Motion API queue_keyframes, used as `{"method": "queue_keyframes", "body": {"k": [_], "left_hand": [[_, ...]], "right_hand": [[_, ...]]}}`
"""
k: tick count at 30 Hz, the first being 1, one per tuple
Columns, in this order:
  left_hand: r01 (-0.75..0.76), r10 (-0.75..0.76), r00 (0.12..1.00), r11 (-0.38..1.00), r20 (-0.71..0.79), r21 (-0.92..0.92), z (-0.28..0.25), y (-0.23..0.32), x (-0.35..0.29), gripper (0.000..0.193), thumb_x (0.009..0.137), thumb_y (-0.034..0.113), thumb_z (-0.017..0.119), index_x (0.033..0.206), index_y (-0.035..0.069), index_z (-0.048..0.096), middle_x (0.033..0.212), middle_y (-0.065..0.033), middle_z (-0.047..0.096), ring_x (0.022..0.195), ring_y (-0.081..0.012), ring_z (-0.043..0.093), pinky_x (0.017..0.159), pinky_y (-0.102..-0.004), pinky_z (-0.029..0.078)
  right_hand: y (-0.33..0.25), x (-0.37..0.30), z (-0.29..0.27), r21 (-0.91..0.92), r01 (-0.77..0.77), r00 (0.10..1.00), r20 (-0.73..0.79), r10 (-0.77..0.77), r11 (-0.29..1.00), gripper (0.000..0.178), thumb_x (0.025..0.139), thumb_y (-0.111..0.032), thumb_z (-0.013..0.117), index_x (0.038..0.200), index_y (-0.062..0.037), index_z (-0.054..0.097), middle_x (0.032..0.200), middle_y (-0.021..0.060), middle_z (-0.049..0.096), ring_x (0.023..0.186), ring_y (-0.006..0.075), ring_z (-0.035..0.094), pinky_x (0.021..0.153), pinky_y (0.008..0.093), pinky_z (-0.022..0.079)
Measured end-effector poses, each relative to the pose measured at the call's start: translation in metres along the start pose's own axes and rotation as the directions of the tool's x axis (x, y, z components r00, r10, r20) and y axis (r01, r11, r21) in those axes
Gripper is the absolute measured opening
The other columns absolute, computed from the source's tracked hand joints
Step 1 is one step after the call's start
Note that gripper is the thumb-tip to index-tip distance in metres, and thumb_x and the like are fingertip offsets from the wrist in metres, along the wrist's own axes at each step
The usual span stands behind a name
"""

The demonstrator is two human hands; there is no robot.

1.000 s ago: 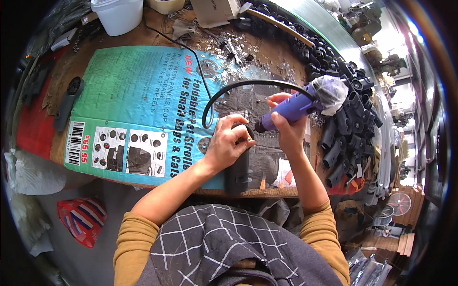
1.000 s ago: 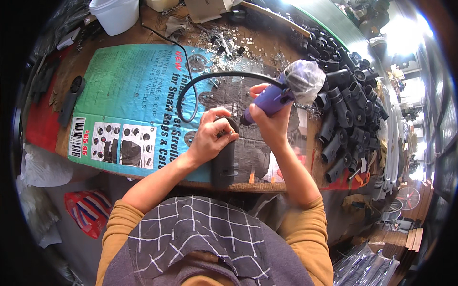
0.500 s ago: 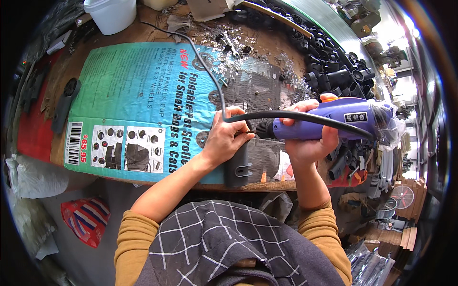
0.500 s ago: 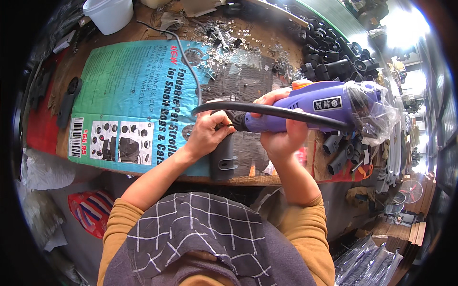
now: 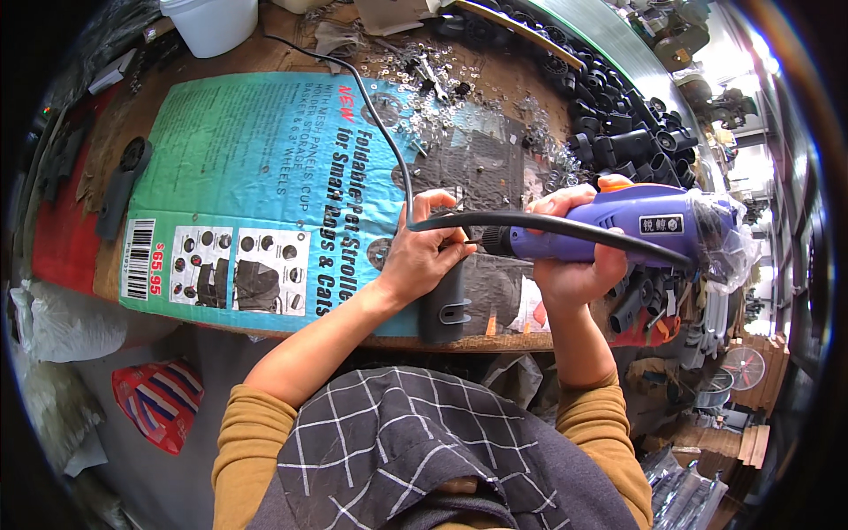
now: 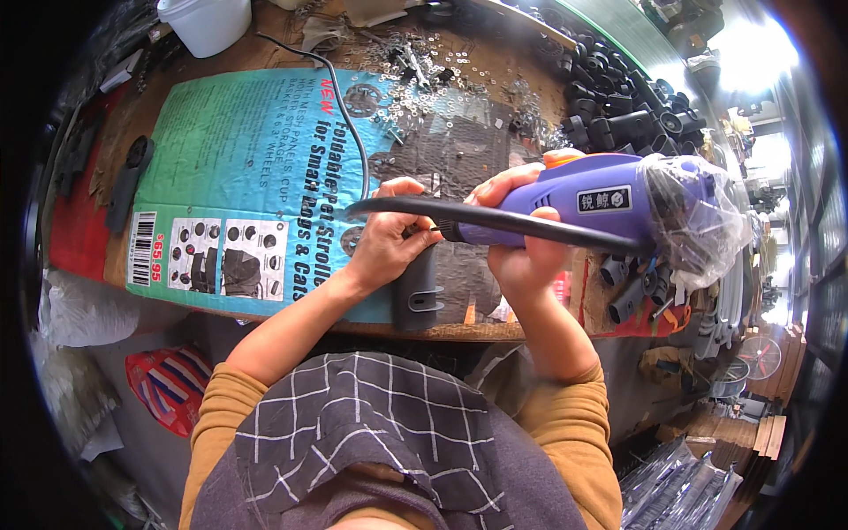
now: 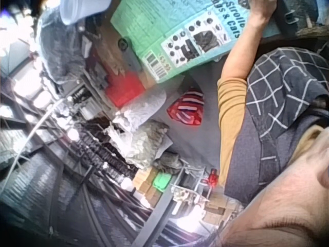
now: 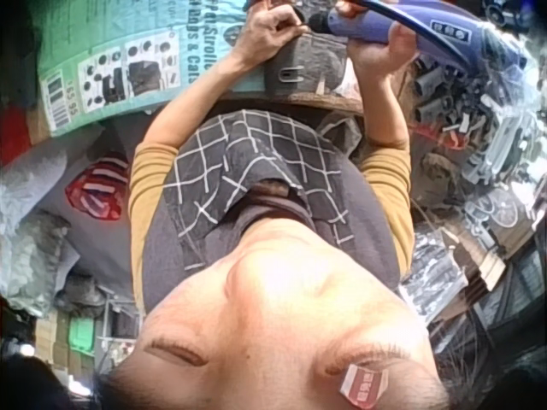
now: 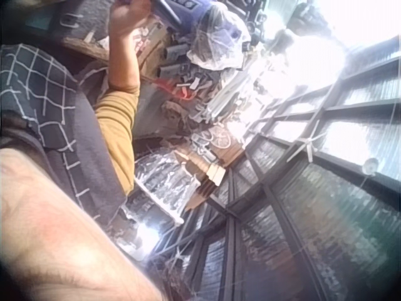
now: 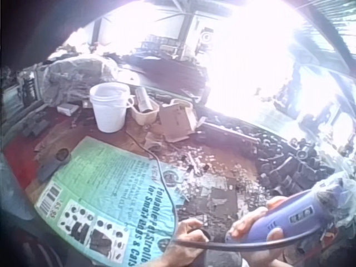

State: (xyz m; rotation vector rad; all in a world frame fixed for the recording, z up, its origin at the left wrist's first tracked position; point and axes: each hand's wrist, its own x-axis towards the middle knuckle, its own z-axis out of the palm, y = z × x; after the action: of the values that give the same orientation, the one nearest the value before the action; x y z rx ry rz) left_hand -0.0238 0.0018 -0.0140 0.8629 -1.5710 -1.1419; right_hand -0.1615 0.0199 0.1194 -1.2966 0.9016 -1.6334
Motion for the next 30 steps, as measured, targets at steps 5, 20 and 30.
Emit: {"method": "queue_keyframes", "body": {"k": [5,20,30], "left_hand": [[-0.133,0.142,0.989,0.975,-0.041,0.176,-0.001,0.001,0.000,0.024,0.068,0.015,0.084,0.082,0.010,0.065,0.120,-0.0116,0.047,0.114,-0.0289,0.044,0.094,-0.0400,0.039],[-0.068,0.081,0.995,0.976,-0.058,0.207,-0.001,0.001,0.003,0.029,0.062,0.008,0.079,0.083,0.010,0.059,0.118,-0.0111,0.049,0.107,-0.0318,0.046,0.093,-0.0422,0.040],[-0.006,0.007,1.000,0.991,-0.010,0.136,0.000,-0.003,0.004,0.046,0.072,0.015,0.077,0.114,0.004,0.059,0.127,-0.0195,0.045,0.124,-0.0345,0.042,0.104,-0.0431,0.036]], "right_hand": [[-0.006,-0.005,0.007,-0.061,-0.006,0.998,0.058,0.009,0.998,0.064,0.082,-0.064,0.058,0.108,-0.0068,0.045,0.086,0.0098,0.054,0.080,0.0218,0.056,0.078,0.0386,0.047],[0.002,-0.013,0.010,-0.123,-0.027,0.993,0.111,0.041,0.992,0.063,0.082,-0.059,0.066,0.108,-0.0062,0.044,0.089,0.0110,0.058,0.085,0.0213,0.059,0.083,0.0386,0.049],[0.005,-0.004,0.014,-0.292,-0.049,0.983,0.156,0.098,0.955,0.074,0.079,-0.072,0.059,0.102,-0.0031,0.047,0.083,0.0109,0.054,0.076,0.0215,0.058,0.075,0.0378,0.052]]}}
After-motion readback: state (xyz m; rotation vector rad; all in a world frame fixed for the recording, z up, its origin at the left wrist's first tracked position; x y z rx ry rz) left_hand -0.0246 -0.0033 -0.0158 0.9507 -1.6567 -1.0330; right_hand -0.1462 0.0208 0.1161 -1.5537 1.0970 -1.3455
